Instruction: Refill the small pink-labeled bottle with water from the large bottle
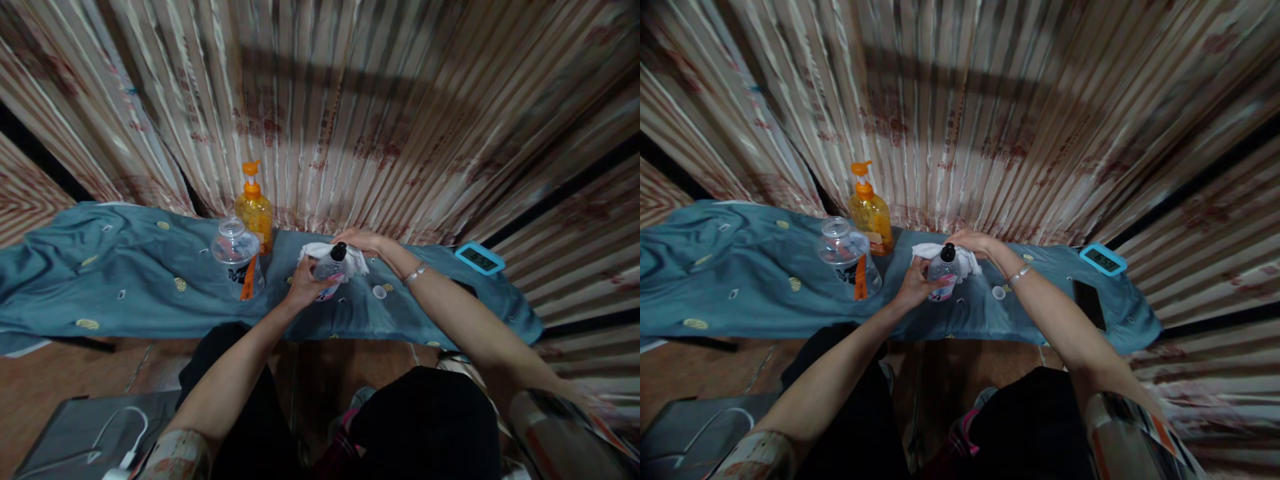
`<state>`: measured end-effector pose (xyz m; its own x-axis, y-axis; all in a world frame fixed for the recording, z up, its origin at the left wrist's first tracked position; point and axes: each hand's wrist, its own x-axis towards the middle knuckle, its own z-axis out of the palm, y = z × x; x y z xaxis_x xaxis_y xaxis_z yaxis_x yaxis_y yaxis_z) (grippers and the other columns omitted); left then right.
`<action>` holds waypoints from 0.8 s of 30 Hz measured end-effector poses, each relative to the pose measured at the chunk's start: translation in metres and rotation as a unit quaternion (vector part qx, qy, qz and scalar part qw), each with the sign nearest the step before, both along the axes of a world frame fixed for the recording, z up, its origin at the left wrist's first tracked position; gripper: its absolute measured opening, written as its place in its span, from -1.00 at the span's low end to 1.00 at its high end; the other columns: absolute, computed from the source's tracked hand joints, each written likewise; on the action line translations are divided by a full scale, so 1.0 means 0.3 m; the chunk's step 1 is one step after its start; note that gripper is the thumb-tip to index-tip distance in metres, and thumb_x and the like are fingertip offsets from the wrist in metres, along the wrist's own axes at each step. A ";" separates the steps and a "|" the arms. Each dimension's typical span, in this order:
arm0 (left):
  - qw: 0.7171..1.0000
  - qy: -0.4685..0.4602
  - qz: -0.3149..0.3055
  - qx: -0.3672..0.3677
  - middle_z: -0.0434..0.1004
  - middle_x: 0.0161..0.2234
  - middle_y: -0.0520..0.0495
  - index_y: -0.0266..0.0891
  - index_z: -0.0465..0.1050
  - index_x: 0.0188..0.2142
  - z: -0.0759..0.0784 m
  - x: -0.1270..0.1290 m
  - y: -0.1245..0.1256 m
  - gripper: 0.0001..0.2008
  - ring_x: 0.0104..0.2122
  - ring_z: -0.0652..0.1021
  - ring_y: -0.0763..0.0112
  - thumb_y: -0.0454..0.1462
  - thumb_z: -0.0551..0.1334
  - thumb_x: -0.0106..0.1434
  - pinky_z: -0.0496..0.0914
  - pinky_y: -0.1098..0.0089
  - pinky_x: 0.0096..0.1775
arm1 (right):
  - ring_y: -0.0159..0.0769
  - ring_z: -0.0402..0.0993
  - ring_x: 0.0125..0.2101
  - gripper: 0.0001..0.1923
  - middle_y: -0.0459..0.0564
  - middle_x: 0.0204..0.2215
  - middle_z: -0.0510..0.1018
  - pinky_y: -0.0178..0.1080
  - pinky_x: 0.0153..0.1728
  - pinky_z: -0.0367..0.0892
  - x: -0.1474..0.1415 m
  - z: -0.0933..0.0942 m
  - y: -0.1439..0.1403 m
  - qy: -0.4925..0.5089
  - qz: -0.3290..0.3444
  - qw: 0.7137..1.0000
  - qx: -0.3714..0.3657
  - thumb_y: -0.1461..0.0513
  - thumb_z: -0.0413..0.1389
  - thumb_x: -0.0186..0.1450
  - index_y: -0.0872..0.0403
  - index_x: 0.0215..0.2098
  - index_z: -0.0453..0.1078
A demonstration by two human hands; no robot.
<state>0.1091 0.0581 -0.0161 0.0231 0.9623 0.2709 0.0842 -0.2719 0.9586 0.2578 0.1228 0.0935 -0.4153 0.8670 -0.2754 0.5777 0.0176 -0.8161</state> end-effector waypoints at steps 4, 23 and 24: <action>1.000 -0.011 -0.010 -0.014 0.57 -0.12 -0.14 -0.21 0.08 0.23 0.002 0.006 -0.010 -0.05 -0.13 0.58 0.22 -0.21 0.49 -0.10 0.43 0.17 0.00 | -0.30 0.52 -0.33 -0.72 -0.01 -0.23 0.54 -0.16 -0.29 0.49 0.018 -0.103 -0.121 0.127 -0.119 0.984 0.039 0.09 0.09 0.40 0.13 -0.08 0.40; 0.990 0.077 -0.066 0.093 -0.08 0.40 -0.22 -0.17 -0.19 0.38 -0.100 0.054 -0.123 -0.13 0.40 -0.05 0.03 -0.18 0.24 0.20 -0.09 -0.01 0.39 | 0.13 -0.27 0.37 -0.10 0.37 0.40 -0.21 0.20 0.30 -0.18 -0.173 -0.295 -0.427 0.088 -0.303 0.909 0.273 -0.15 -0.06 0.35 0.25 0.39 -0.24; 0.989 0.082 -0.072 0.099 -0.11 0.40 -0.25 -0.20 -0.19 0.38 -0.103 0.059 -0.135 -0.09 0.40 -0.06 0.00 -0.19 0.28 0.15 -0.08 -0.03 0.39 | 0.13 -0.20 0.36 -0.17 0.30 0.40 -0.17 0.23 0.29 -0.14 -0.160 -0.294 -0.412 0.086 -0.299 0.909 0.276 -0.12 -0.06 0.38 0.16 0.39 -0.23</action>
